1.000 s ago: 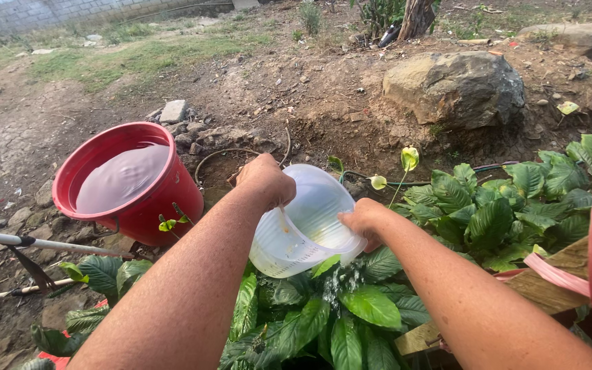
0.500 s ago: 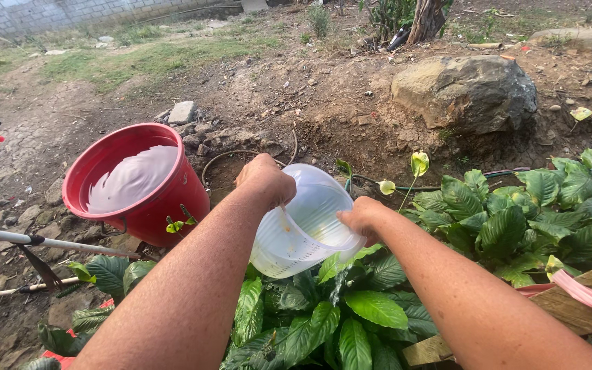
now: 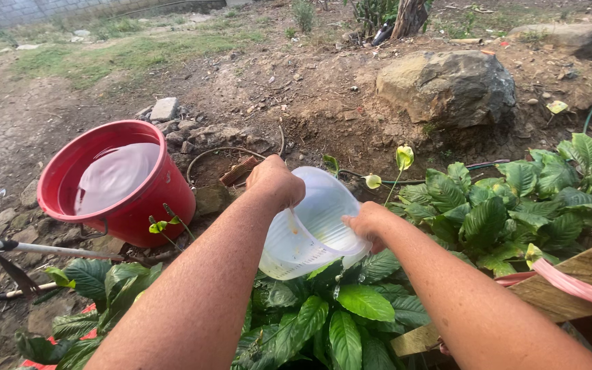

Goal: The person waters several potted plants using a measuring cup filled with water from a red bucket.

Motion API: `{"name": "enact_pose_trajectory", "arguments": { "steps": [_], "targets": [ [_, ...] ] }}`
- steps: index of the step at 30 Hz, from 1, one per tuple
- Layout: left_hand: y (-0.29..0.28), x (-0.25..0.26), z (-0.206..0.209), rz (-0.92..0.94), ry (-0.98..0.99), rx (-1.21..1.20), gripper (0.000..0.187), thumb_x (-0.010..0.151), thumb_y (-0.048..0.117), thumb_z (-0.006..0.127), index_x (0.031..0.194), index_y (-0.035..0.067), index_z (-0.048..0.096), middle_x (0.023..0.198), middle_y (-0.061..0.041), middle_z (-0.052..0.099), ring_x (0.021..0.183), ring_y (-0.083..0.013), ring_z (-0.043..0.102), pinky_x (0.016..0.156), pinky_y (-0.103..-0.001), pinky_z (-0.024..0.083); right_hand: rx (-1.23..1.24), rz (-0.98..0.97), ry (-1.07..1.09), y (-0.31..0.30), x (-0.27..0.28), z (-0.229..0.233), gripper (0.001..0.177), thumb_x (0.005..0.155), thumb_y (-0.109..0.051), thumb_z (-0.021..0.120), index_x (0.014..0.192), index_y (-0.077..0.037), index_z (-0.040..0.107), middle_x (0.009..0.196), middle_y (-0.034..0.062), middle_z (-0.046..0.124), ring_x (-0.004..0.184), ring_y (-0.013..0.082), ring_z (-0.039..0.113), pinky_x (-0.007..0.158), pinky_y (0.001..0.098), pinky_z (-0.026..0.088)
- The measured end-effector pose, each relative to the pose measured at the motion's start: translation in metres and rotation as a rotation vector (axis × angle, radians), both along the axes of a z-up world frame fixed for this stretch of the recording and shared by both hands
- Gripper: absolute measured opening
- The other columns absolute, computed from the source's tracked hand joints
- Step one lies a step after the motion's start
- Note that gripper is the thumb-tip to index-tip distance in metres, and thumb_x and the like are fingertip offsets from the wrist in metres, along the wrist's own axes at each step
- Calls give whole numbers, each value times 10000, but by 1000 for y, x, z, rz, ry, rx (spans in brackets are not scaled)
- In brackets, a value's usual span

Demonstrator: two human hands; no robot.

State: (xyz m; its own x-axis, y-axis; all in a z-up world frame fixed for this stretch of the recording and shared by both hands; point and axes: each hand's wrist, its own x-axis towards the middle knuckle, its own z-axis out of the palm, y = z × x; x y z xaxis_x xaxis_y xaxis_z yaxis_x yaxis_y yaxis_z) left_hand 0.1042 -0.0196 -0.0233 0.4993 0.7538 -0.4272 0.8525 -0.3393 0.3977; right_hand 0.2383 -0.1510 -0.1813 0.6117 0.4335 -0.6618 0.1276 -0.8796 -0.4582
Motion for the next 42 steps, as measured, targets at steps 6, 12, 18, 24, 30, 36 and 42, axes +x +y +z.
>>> {"name": "enact_pose_trajectory", "arguments": {
  "steps": [6, 12, 18, 24, 30, 36, 42],
  "targets": [
    [-3, -3, -1, 2, -2, 4, 536, 818, 29, 712, 1342, 79, 610, 1326, -160, 652, 1279, -268, 613, 1062, -385, 521, -67, -26, 13, -4, -8, 4, 560, 1009, -474, 603, 1318, -7, 627, 1061, 239, 760, 881, 380, 780, 695, 477, 663],
    [11, -18, -6, 73, -19, -16, 510, 796, 38, 729, 1292, 81, 621, 1317, -157, 658, 1265, -277, 631, 1059, -392, 523, 319, -58, 54, 0, 11, -33, 396, 925, -305, 654, 1185, -27, 764, 1060, 157, 802, 967, 302, 780, 852, 440, 600],
    [19, -31, -39, 140, -102, -126, 495, 744, -13, 727, 1223, 15, 605, 1104, -180, 719, 820, -231, 725, 646, -344, 568, 24, 454, -484, 11, 42, -21, 450, 986, -383, 557, 1069, -8, 790, 1045, 188, 759, 944, 328, 732, 891, 427, 582],
    [12, -25, -89, 196, -132, -408, 388, 750, -54, 679, 1138, -65, 674, 994, -198, 737, 699, -214, 650, 540, -296, 514, -78, 335, -542, -5, 33, 43, 329, 963, -290, 557, 1116, -95, 775, 1076, 168, 773, 982, 345, 765, 920, 450, 587],
    [-8, -12, -110, 60, -30, -444, 459, 740, 9, 741, 1195, -48, 709, 956, -159, 713, 718, -212, 653, 606, -307, 568, -170, 358, -687, -11, 32, 77, 279, 941, -218, 615, 1164, -174, 777, 1163, 149, 754, 1078, 354, 725, 980, 470, 563],
    [-16, -1, -107, -98, 42, -443, 446, 725, 90, 777, 1162, 35, 707, 838, -103, 654, 601, -163, 537, 536, -320, 496, -188, 354, -692, -16, 19, 122, 362, 881, -61, 648, 1204, -169, 773, 1246, 178, 713, 1166, 371, 694, 997, 483, 565],
    [-16, 1, -121, -137, 54, -511, 331, 747, 103, 778, 1057, 30, 689, 669, -52, 559, 497, -128, 456, 459, -296, 399, -257, 385, -693, -18, 8, 136, 364, 897, -51, 626, 1223, -148, 756, 1295, 174, 699, 1216, 366, 672, 1012, 488, 557]
  ]
}}
